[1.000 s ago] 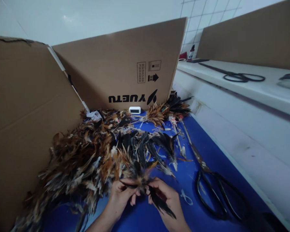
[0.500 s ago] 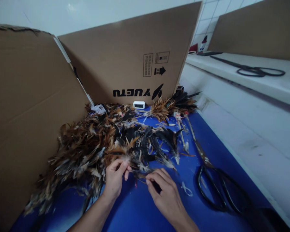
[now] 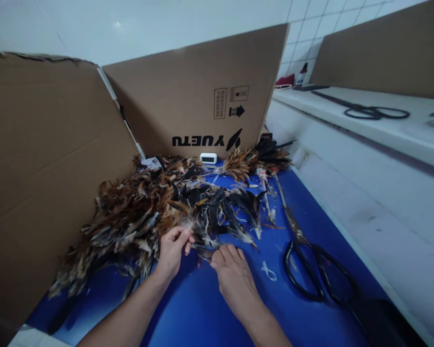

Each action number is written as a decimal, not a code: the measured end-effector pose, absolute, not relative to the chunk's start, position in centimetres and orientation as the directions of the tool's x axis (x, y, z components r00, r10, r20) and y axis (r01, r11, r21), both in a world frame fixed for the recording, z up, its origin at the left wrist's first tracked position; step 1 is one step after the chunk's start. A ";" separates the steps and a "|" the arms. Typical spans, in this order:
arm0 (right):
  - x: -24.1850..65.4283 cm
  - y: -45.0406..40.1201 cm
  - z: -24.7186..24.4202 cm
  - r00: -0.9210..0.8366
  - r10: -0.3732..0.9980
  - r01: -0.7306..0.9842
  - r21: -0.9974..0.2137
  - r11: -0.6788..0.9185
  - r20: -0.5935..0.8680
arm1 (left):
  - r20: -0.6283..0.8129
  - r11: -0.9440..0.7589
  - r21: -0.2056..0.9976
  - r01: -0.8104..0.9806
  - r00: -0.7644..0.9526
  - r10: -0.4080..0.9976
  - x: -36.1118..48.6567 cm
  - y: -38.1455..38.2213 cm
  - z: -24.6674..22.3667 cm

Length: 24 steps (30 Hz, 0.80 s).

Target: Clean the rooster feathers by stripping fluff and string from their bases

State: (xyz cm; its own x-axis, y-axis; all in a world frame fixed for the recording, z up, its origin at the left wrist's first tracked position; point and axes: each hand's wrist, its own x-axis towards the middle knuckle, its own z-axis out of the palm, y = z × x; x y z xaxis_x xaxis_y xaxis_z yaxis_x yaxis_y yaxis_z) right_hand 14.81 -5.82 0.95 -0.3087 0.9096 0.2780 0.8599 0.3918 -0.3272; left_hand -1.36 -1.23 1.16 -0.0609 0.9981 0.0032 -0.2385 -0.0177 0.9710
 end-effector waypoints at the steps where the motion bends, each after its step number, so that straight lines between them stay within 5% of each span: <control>1: 14.8 -5.8 1.1 -0.308 0.908 0.844 -0.359 0.398 0.283 | 0.002 -0.018 0.967 -0.255 -0.061 0.998 -1.4 -1.2 1.2; 7: 15.3 -5.8 3.0 -0.197 0.958 0.648 -0.706 0.288 0.209 | -0.012 -0.006 0.937 -0.348 -0.048 0.999 -1.8 -1.1 1.4; 15: 16.4 -5.3 2.3 -0.025 0.996 0.451 -0.888 0.089 0.087 | -0.033 0.007 0.929 -0.371 -0.066 0.997 -1.9 -1.1 1.9; 21: 16.3 -5.8 2.7 -0.304 0.953 0.619 -0.761 0.193 -0.006 | -0.016 -0.023 0.925 -0.379 -0.099 0.995 -2.2 -1.0 2.1; 24: 15.8 -5.9 2.8 -0.339 0.935 0.712 -0.623 0.324 0.099 | -0.010 -0.034 0.924 -0.381 -0.112 0.994 -2.4 -0.9 2.1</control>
State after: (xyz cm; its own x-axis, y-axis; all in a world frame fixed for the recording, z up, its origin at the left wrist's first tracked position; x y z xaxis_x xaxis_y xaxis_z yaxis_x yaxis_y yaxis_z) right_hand 15.81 -5.88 2.77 -0.3393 0.9355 0.0990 0.7116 0.3241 -0.6234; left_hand -2.36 -0.94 2.11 -0.1118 0.9937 -0.0096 -0.3810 -0.0339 0.9240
